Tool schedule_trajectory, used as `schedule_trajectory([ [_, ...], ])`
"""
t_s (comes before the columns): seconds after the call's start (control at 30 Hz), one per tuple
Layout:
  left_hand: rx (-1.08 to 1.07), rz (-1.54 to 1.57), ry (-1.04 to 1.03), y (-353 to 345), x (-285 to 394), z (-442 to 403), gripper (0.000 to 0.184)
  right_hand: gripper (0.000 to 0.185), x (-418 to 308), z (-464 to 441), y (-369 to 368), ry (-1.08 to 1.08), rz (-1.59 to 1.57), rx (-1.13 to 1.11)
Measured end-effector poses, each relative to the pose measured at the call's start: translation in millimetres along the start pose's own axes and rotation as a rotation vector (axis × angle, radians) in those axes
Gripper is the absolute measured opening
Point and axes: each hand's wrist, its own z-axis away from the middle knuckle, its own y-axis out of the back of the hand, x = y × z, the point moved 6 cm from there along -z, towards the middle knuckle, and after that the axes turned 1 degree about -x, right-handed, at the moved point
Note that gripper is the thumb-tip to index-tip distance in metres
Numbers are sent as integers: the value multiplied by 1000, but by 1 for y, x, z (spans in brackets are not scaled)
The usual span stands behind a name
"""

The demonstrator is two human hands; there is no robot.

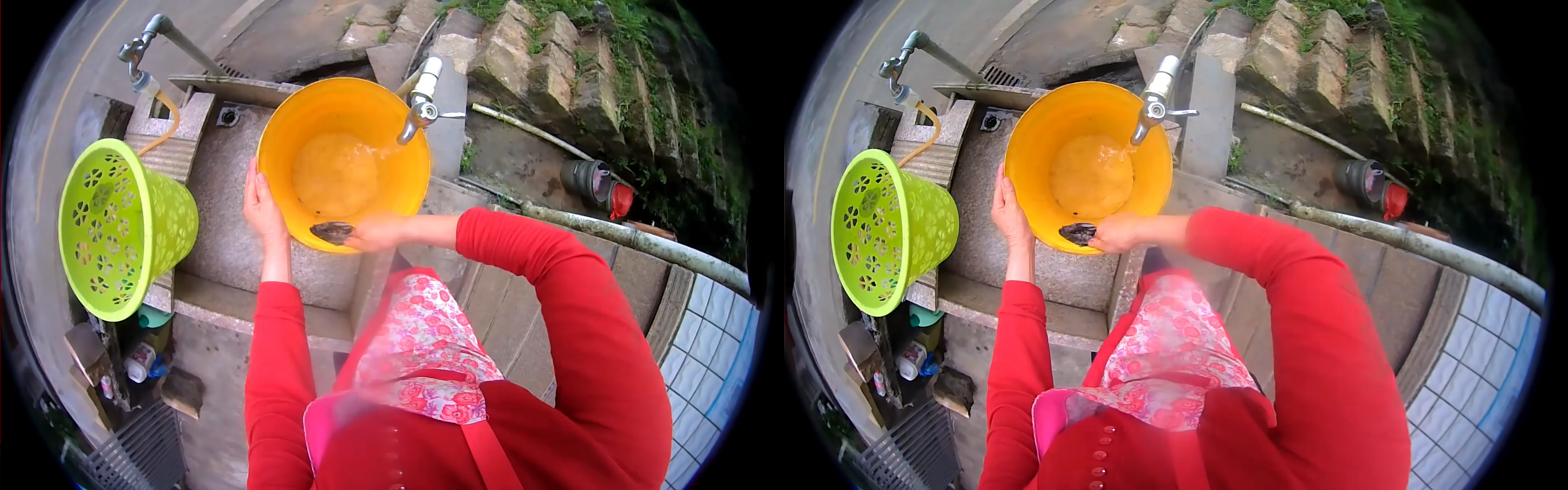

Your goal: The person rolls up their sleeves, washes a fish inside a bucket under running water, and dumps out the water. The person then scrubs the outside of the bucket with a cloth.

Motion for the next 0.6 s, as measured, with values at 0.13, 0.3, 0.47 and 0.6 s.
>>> schedule_trajectory([
  [0.13,3,-77,-36,-5,14,2,35,33,-27,28,49,-406,373,-319],
  [0.3,-12,-17,-4,-4,12,4,35,37,-82,-90,82,-241,-679,339],
  [0.47,-1,-17,51,-3,17,9,36,31,-44,-125,141,-289,-1325,899],
  [0.6,4,-43,-4,0,12,3,37,41,-62,-81,24,34,-408,381],
])
